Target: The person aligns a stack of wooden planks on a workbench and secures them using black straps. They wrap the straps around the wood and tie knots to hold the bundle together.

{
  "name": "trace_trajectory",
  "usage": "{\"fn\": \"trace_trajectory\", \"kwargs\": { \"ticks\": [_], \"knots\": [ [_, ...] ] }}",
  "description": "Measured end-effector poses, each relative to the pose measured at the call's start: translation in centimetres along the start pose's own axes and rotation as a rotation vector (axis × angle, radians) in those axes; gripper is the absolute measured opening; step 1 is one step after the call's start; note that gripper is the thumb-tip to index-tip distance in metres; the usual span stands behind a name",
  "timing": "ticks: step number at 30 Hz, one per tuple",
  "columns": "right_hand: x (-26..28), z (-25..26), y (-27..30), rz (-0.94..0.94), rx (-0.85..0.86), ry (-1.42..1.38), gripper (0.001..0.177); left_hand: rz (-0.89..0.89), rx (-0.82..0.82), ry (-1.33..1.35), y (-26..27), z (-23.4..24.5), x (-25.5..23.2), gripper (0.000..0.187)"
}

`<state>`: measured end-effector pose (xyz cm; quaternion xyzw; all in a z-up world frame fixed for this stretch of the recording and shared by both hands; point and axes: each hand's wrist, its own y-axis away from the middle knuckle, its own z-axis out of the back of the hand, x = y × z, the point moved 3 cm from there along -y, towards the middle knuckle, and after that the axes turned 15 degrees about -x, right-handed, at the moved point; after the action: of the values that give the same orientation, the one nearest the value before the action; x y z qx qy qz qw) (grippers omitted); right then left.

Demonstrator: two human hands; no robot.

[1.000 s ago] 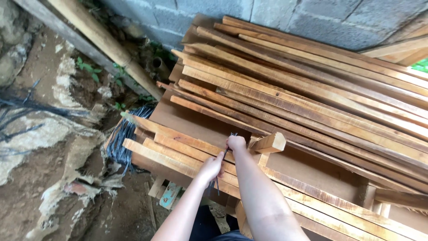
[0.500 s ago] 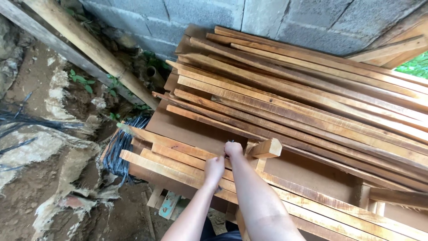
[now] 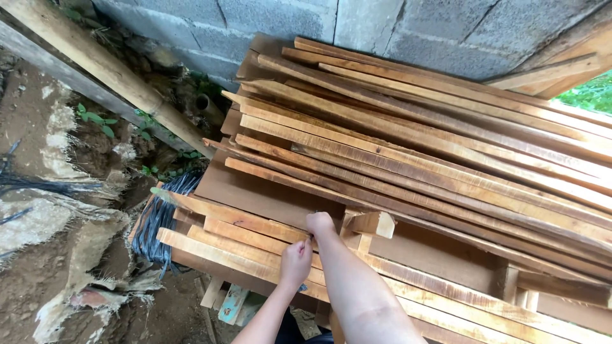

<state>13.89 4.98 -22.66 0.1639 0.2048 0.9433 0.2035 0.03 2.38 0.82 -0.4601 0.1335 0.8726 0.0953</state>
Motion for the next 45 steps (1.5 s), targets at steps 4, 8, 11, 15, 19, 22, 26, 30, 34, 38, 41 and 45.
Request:
{"fn": "trace_trajectory", "kwargs": {
  "ticks": [4,8,11,15,19,22,26,30,34,38,41,45],
  "knots": [
    [0.6,4.9,2.7,-0.411,0.05,-0.346,0.034,-0.02,0.009,0.03,-0.2,-0.1,0.2,0.044],
    [1.5,9.9,5.8,-0.842,0.031,-0.715,0.035,-0.015,0.004,0.024,-0.2,-0.1,0.2,0.041],
    [1.2,7.8,5.0,-0.783,0.008,-0.71,0.037,0.01,0.018,0.057,0.1,0.4,-0.6,0.043],
    [-0.3,4.3,2.8,-0.633,0.071,-0.617,0.042,0.033,0.034,0.04,0.2,0.2,-0.8,0.043],
    [-0.1,2.3,1.7,-0.54,0.069,-0.626,0.03,0.043,0.027,-0.104,0.4,0.3,-0.7,0.042],
    [0.2,3.4,3.4,-0.776,-0.036,-0.849,0.036,0.072,0.01,-0.096,1.2,0.3,-0.6,0.041],
    [1.2,8.3,5.5,-0.8,0.019,-0.916,0.02,0.211,0.002,-0.036,1.6,0.5,-1.2,0.041],
    [1.2,9.0,5.9,-0.862,-0.003,-0.975,0.02,0.178,-0.007,0.004,1.9,0.6,-1.0,0.048],
    [0.2,5.4,3.4,-0.654,0.085,-0.737,0.017,0.2,0.002,0.02,1.9,0.2,-0.1,0.048],
    [-0.1,5.7,5.1,-0.815,0.038,-1.235,0.031,0.122,-0.051,-0.013,2.4,-0.1,0.6,0.046],
    [-0.8,8.3,7.1,-0.751,0.045,-1.523,0.035,0.112,-0.077,-0.036,2.4,-0.2,0.7,0.042],
    [-0.2,16.2,12.6,-0.576,0.048,-1.099,0.049,0.147,-0.011,-0.07,2.3,0.1,-0.3,0.046]
  ]
}}
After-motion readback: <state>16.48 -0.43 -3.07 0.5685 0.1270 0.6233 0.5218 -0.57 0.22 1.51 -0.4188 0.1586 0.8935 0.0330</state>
